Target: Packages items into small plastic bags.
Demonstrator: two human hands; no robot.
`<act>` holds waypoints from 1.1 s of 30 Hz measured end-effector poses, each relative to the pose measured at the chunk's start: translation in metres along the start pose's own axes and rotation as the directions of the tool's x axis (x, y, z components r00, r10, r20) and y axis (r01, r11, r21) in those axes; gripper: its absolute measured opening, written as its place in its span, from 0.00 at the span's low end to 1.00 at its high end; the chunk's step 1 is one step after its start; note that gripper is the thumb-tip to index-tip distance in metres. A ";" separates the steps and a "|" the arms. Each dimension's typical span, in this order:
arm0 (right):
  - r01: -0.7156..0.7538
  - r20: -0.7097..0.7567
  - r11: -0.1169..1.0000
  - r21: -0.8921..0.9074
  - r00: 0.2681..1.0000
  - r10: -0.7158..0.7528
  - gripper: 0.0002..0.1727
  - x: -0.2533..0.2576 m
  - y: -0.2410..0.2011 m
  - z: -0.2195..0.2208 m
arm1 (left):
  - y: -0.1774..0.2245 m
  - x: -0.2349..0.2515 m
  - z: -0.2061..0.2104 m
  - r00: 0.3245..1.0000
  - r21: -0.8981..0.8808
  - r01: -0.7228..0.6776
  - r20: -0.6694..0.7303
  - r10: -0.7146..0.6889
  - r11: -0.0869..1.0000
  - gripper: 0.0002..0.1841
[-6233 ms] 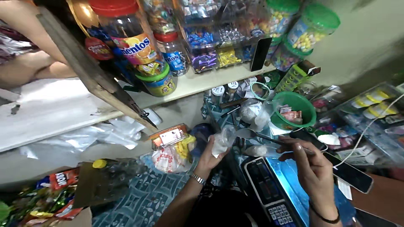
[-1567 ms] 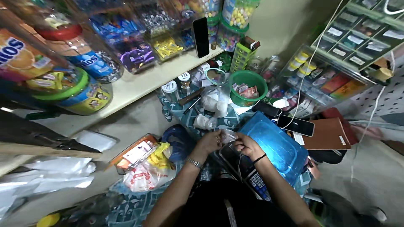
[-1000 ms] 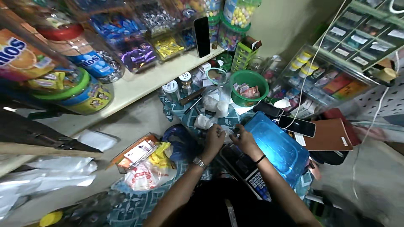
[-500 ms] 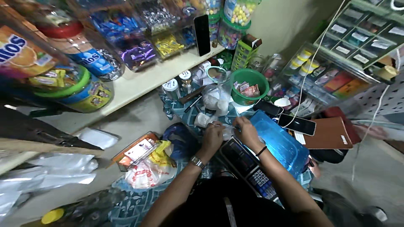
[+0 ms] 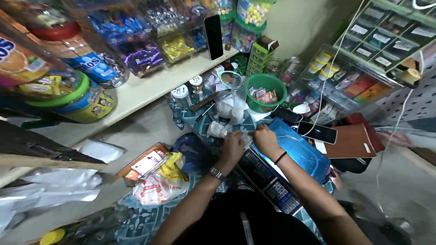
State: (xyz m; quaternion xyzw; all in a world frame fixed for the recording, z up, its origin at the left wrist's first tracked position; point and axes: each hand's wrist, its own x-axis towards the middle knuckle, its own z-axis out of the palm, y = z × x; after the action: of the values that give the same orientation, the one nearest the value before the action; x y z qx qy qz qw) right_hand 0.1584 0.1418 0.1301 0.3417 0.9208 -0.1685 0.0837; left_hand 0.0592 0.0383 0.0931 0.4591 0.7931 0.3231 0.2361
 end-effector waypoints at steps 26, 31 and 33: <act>0.258 -0.401 0.753 0.605 0.916 0.008 0.26 -0.107 0.036 -0.059 | -0.084 0.056 -0.009 0.974 0.110 0.214 -0.103 -0.203 0.970 0.17; 0.264 -0.367 0.688 0.676 0.930 0.004 0.25 -0.104 0.025 -0.051 | -0.095 0.051 -0.043 0.933 -0.203 0.272 -0.183 -0.309 0.941 0.16; 0.265 -0.327 0.674 0.690 0.944 -0.036 0.25 -0.096 0.010 -0.045 | -0.101 0.045 -0.054 0.920 -0.270 0.264 -0.217 -0.325 0.926 0.15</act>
State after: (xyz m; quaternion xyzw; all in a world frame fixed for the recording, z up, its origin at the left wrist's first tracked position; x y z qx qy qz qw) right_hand 0.2353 0.1079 0.1953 0.2896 0.8057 -0.4735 -0.2068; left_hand -0.0561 0.0248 0.0530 0.2565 0.8333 0.4324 0.2297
